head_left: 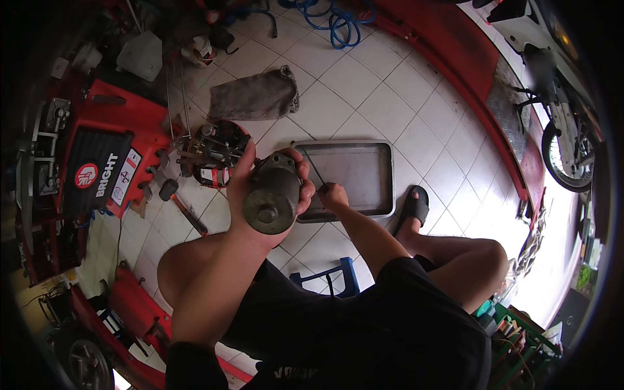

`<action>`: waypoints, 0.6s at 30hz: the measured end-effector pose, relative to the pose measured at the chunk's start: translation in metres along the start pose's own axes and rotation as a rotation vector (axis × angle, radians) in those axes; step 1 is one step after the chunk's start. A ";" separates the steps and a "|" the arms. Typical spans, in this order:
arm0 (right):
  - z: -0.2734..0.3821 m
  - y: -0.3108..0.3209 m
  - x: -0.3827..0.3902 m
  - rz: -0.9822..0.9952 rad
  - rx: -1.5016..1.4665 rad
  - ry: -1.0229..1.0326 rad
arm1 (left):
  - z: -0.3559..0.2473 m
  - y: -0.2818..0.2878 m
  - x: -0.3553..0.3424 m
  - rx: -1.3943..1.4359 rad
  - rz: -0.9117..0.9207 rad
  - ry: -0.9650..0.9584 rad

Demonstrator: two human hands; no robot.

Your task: The person sits on a low stool in a workshop and uses a screwdriver to disassemble a cylindrical mechanical component, likely a carburetor. They remove small internal parts and place them into a metal tray on the floor, then reassemble the component.

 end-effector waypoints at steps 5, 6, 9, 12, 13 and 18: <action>0.003 0.096 0.034 -0.058 -0.130 0.226 | 0.028 -0.011 0.000 -0.230 -0.121 -0.062; 0.018 0.140 0.060 -0.032 -0.142 0.205 | 0.036 -0.010 0.000 -0.278 -0.144 -0.075; 0.062 0.260 0.142 0.060 -0.231 0.128 | 0.057 -0.011 -0.001 -0.564 -0.123 -0.099; 0.084 0.326 0.199 0.066 -0.348 0.242 | 0.074 -0.013 0.002 -0.546 -0.090 0.008; 0.088 0.335 0.213 0.035 -0.365 0.349 | 0.079 -0.011 0.002 -0.446 -0.103 0.088; 0.090 0.354 0.251 -0.017 -0.434 0.539 | 0.101 -0.001 -0.003 -0.057 -0.042 0.415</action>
Point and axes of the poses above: each hand's wrist, its own x-axis away from the middle knuckle, its own y-axis out of the back of the hand, z = x × y, the point moved 1 cm from there along -x, towards the middle knuckle, and after that the axes turned 9 degrees about x, right-handed, at the moved point
